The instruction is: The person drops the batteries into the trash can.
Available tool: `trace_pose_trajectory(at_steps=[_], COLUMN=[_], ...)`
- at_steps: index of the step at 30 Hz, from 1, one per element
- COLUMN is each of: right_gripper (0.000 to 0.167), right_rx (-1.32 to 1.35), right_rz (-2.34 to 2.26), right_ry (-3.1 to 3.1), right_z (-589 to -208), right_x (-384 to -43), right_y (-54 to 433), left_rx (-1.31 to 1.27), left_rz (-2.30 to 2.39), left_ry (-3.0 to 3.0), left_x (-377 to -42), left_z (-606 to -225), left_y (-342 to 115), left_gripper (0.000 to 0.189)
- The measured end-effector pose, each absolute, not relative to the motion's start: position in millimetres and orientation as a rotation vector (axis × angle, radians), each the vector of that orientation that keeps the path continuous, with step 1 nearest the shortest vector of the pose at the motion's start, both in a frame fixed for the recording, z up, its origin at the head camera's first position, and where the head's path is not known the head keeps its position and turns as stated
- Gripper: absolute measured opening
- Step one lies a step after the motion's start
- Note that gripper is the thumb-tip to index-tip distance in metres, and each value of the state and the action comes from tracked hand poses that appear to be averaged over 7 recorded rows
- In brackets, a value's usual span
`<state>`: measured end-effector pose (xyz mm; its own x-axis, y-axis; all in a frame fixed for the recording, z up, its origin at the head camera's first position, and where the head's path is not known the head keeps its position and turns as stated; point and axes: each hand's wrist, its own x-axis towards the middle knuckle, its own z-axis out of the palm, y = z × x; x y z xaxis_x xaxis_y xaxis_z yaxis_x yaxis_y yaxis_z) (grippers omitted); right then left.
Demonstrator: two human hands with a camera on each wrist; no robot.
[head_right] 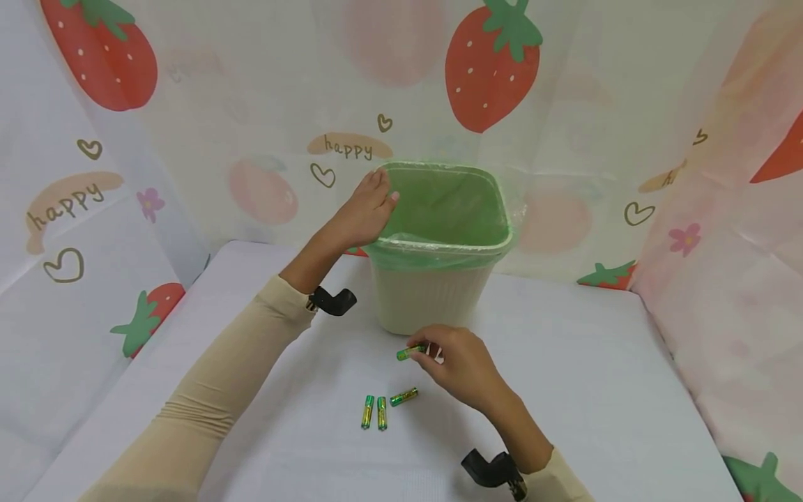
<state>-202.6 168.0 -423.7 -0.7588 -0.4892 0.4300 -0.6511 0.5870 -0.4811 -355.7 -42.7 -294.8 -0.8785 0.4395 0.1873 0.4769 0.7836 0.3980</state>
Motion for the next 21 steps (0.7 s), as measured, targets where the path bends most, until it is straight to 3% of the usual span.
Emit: trace_pose_trajectory(at_steps=[21], right_gripper=[0.016], right_rx=[0.932], right_rz=[0.811], right_ry=[-2.402], right_z=[-363.4], right_x=[-196.1], right_y=[180.1], left_rx=[-0.727], left_rz=[-0.710], left_ry=[-2.885], left_x=[-356.6], left_z=[-297.2], left_y=[-42.7], left_gripper=[0.065])
